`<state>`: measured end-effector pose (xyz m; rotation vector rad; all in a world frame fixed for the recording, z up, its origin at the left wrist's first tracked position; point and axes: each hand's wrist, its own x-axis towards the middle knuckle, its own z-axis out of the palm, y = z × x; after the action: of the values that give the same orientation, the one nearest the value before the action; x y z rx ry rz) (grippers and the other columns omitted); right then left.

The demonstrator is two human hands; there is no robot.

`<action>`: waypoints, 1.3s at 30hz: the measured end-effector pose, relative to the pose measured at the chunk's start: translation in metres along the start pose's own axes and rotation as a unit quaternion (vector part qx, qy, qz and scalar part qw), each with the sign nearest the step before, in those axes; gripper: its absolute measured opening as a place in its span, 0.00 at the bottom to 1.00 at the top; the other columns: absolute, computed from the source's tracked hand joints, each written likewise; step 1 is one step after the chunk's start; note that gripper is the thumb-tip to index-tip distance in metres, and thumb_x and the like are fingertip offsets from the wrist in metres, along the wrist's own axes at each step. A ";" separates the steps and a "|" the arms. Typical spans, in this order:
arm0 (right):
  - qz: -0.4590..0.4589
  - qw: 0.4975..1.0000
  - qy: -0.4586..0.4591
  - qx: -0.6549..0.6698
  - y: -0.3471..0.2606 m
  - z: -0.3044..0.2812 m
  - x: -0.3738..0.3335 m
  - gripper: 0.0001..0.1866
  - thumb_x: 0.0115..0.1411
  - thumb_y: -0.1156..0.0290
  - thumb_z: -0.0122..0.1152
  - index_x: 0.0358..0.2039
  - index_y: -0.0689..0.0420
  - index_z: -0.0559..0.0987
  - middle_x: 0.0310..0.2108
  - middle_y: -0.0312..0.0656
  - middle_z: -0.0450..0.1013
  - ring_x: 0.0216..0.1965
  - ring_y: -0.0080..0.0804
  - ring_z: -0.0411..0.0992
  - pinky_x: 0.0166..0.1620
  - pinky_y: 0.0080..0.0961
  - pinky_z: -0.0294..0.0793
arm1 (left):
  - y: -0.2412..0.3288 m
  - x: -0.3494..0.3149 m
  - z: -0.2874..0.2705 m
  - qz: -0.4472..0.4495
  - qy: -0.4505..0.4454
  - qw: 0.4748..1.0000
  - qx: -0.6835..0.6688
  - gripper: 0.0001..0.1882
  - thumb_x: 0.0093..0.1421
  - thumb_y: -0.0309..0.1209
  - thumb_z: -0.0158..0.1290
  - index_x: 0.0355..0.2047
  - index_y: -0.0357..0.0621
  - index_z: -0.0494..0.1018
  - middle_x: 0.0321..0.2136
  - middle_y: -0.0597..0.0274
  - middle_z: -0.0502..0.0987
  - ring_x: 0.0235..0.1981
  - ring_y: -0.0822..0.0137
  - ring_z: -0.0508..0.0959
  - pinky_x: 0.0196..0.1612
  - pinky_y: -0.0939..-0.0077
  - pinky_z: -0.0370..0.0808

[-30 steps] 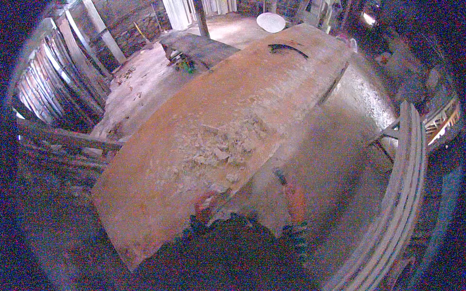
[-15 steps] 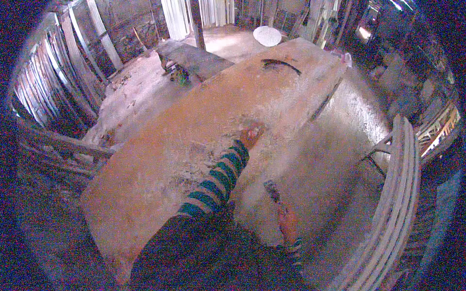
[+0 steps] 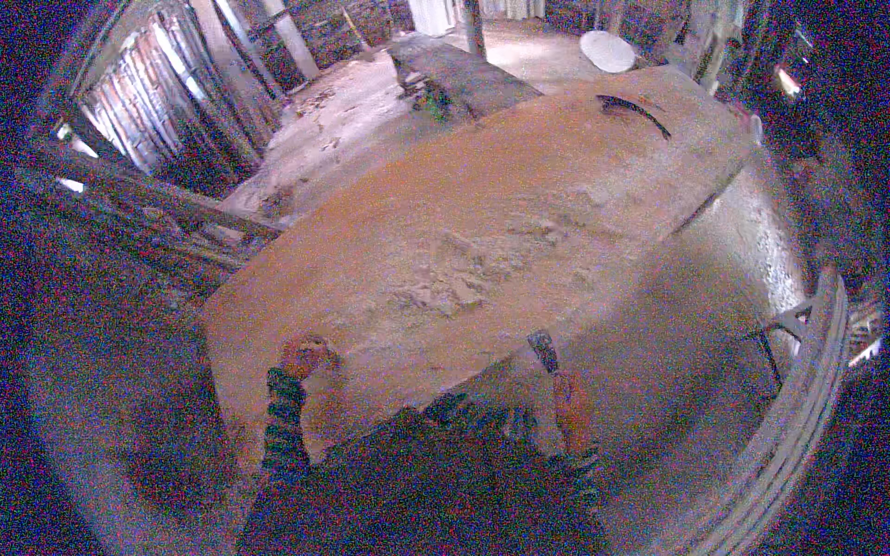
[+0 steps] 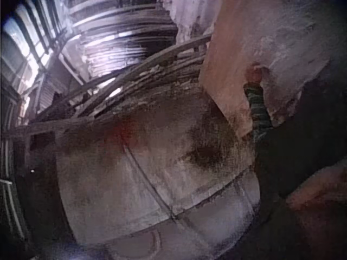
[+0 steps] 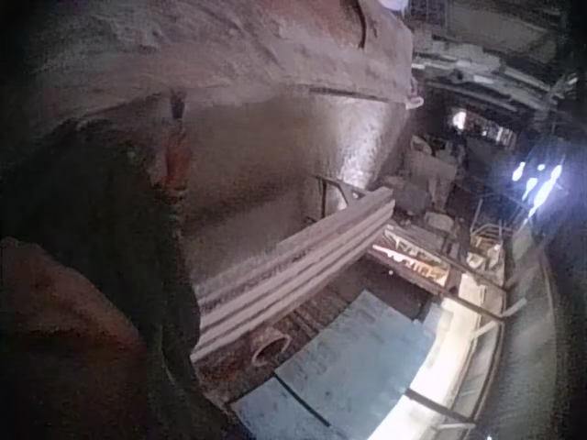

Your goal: The person uses a metal scraper to remove a thick, flaky white residue from a large, curved wooden board. They repeatedly scrape the surface and wipe away the debris with their hand, working across different sections of the board.

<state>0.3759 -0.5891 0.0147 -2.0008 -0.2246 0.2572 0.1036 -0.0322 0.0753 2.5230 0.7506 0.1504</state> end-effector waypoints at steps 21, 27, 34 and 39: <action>0.017 0.996 0.065 -0.053 -0.077 -0.007 -0.039 0.14 0.72 0.61 0.56 0.48 0.58 0.77 0.26 0.33 0.70 0.27 0.24 0.66 0.32 0.27 0.67 | 0.173 0.170 0.086 0.199 0.037 0.952 -0.229 0.12 0.63 0.38 0.62 0.42 0.46 0.81 0.29 0.56 0.84 0.32 0.62 0.84 0.38 0.68 0.80; 0.093 0.995 0.038 -0.011 -0.083 0.001 -0.040 0.16 0.72 0.59 0.57 0.49 0.58 0.77 0.28 0.36 0.74 0.29 0.25 0.70 0.34 0.28 0.69 | 0.078 0.130 0.041 0.058 -0.006 0.993 0.101 0.16 0.59 0.40 0.61 0.42 0.42 0.80 0.32 0.47 0.83 0.35 0.45 0.83 0.42 0.51 0.80; 0.066 0.993 0.010 -0.092 -0.089 -0.014 0.007 0.15 0.70 0.59 0.58 0.47 0.57 0.78 0.31 0.41 0.76 0.33 0.30 0.73 0.36 0.31 0.71 | 0.244 0.192 0.131 0.131 -0.013 0.987 0.094 0.17 0.59 0.45 0.60 0.35 0.42 0.78 0.33 0.43 0.82 0.38 0.41 0.82 0.41 0.46 0.78; -0.004 0.999 -0.013 -0.045 -0.048 -0.054 0.068 0.13 0.70 0.60 0.58 0.48 0.56 0.78 0.34 0.44 0.77 0.35 0.31 0.72 0.38 0.31 0.71 | 0.373 0.250 0.185 0.128 0.016 0.990 -0.049 0.11 0.61 0.40 0.59 0.36 0.47 0.79 0.32 0.44 0.82 0.38 0.42 0.82 0.42 0.47 0.78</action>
<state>0.4540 -0.5963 0.0754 -2.0851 -0.2652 0.2722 0.5387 -0.2470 0.0900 2.5179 0.4180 0.3090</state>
